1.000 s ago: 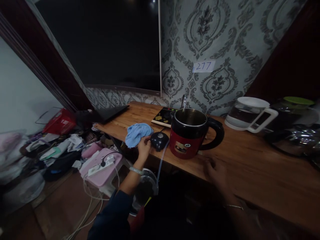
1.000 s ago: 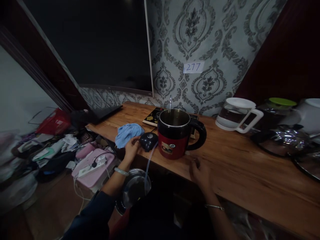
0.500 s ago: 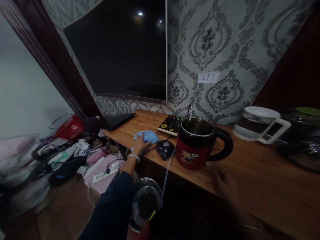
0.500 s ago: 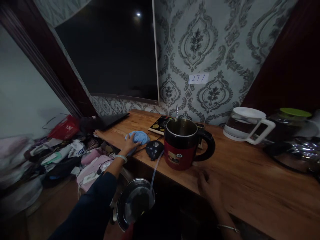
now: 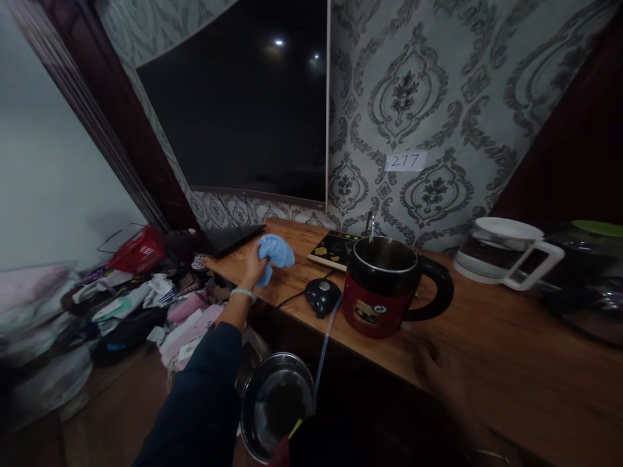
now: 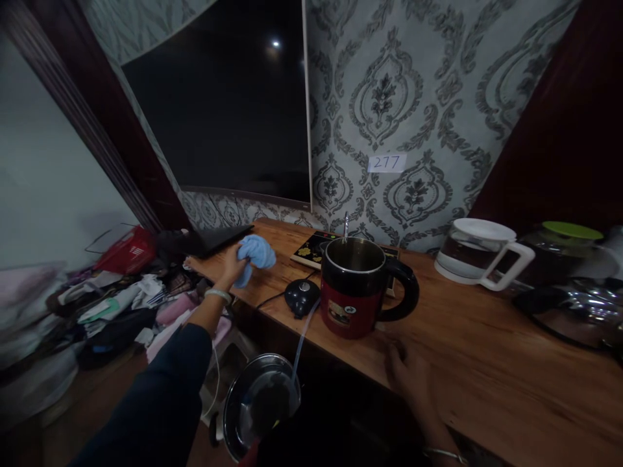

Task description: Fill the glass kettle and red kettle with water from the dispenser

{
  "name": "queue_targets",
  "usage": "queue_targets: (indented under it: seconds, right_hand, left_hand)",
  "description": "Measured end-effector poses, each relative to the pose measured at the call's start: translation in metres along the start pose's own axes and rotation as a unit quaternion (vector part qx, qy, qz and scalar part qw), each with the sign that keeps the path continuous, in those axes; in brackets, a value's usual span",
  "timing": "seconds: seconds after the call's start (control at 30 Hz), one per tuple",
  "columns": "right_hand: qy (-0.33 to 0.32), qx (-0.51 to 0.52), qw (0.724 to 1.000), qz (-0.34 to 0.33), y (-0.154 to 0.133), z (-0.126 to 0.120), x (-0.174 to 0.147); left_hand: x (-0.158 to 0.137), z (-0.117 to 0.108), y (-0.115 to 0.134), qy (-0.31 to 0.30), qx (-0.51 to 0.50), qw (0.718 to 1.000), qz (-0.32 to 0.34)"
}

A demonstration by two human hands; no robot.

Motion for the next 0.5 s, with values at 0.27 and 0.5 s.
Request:
queue_targets:
  seconds: [0.27, 0.5]
  right_hand:
    - [0.012, 0.014, 1.000, -0.006, 0.002, 0.001, 0.000]
    - [-0.005, -0.010, 1.000, -0.006, 0.000, 0.000, -0.001]
  left_hand:
    - [-0.003, -0.003, 0.022, -0.124, 0.100, 0.983, 0.087]
    - [-0.025, 0.027, 0.022, -0.198, 0.199, 0.960, 0.018]
Point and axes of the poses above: each hand's wrist, its own x-axis towards the middle knuckle, its own z-axis out of the palm, y = z × x, the point moved 3 cm from there along x, towards the middle knuckle, and after that the axes turned 3 degrees about x, right-handed, at the moved point
